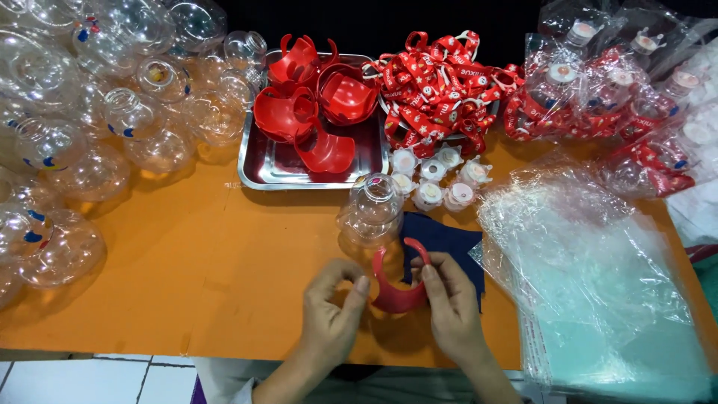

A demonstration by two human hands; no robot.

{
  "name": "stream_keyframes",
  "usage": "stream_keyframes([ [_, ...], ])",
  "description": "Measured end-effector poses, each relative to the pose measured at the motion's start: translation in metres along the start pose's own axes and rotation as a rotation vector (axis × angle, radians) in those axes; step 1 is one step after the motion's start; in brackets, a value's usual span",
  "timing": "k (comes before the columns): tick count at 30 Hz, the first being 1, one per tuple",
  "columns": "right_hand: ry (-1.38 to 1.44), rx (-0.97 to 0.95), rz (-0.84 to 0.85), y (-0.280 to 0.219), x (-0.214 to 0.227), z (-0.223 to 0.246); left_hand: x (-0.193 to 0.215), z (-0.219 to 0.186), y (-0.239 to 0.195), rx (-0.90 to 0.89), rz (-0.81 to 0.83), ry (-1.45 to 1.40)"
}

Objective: Assembling plastic bottles by wiping them with a cloth and attaching red plastic components and a lanyard.

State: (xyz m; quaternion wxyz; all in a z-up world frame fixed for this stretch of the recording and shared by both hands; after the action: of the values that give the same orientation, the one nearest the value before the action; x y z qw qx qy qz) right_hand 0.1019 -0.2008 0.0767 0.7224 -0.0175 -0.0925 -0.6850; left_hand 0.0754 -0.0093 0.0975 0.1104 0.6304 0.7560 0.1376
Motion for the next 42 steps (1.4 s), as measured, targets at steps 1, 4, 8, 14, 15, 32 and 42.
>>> stream_keyframes([
  [1, 0.0, 0.002, -0.004, 0.006, 0.003, -0.002, 0.003, 0.0, 0.005, -0.002, 0.004, -0.001],
  [4, -0.029, -0.063, -0.004, 0.022, 0.009, -0.008, 0.012, -0.008, 0.021, -0.139, -0.031, 0.253],
  [8, -0.109, 0.036, 0.048, 0.041, 0.009, -0.011, 0.009, -0.006, 0.047, -0.19, 0.059, 0.353],
  [14, -0.08, 0.142, 0.073, 0.053, 0.002, -0.005, -0.003, 0.015, 0.081, -0.095, 0.145, 0.265],
  [15, -0.075, 0.139, 0.075, 0.054, 0.001, -0.006, -0.005, 0.017, 0.087, -0.085, 0.145, 0.251],
  [32, 0.004, 0.106, 0.056, 0.055, -0.013, -0.017, -0.013, 0.035, 0.09, -0.109, 0.337, 0.021],
  [42, -0.058, -0.027, -0.005, 0.048, -0.018, -0.016, -0.008, 0.026, 0.082, -0.146, 0.398, 0.068],
])
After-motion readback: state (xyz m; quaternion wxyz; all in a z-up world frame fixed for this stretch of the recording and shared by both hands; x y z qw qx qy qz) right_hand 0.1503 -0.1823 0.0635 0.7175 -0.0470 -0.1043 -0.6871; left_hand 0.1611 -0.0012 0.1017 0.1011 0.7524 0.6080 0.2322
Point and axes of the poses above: each hand's wrist, its own y-axis towards the middle knuckle, its own x-axis out of the back of the hand, z = x × y, the point moved 5 cm from there along y, towards the middle knuckle, and after that the axes turned 4 degrees about -y, right-handed, at the moved point
